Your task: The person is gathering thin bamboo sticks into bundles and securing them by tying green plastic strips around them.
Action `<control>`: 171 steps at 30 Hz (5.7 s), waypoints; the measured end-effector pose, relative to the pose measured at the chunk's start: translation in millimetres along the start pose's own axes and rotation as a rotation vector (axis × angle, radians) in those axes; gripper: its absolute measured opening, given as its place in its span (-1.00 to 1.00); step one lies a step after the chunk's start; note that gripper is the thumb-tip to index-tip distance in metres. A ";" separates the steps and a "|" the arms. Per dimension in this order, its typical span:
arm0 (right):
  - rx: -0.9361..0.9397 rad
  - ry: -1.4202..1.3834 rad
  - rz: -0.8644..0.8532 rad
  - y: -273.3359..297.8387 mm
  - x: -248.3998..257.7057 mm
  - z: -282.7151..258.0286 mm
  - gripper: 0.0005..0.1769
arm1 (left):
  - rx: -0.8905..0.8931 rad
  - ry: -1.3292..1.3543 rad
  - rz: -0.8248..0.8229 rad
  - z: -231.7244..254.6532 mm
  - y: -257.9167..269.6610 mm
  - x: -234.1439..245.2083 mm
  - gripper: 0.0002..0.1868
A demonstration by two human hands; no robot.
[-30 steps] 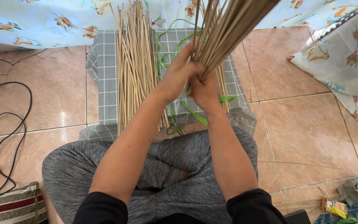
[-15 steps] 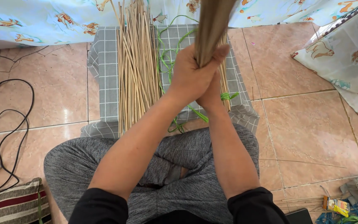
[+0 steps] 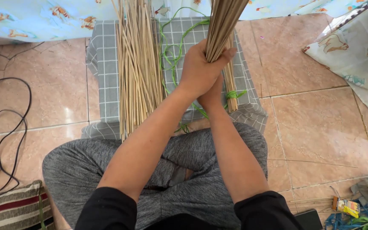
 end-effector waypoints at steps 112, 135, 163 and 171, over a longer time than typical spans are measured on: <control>0.033 -0.016 -0.164 -112.0 -73.1 -135.0 -0.52 | 0.770 0.045 -0.442 -51.8 112.2 118.6 -0.78; 0.051 -0.041 -0.305 -114.7 -94.2 -189.8 -0.81 | 0.250 -0.342 -0.039 -39.3 72.0 106.9 -0.56; -0.099 -0.028 -0.336 -94.8 -85.4 -107.9 -0.67 | -0.075 -0.808 -0.031 -113.6 42.1 14.3 -0.71; -0.102 0.124 -0.213 -96.0 -80.9 -96.0 -0.85 | 0.016 -0.902 -0.004 -68.4 74.6 71.2 -0.59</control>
Point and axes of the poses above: each hand's wrist, its own y-axis away from the middle knuckle, its own x-axis out of the back of the hand, z = x × y, the point moved 8 cm from there along -y, towards the middle knuckle, and after that the axes turned 14 degrees about x, right-handed, at the moved point
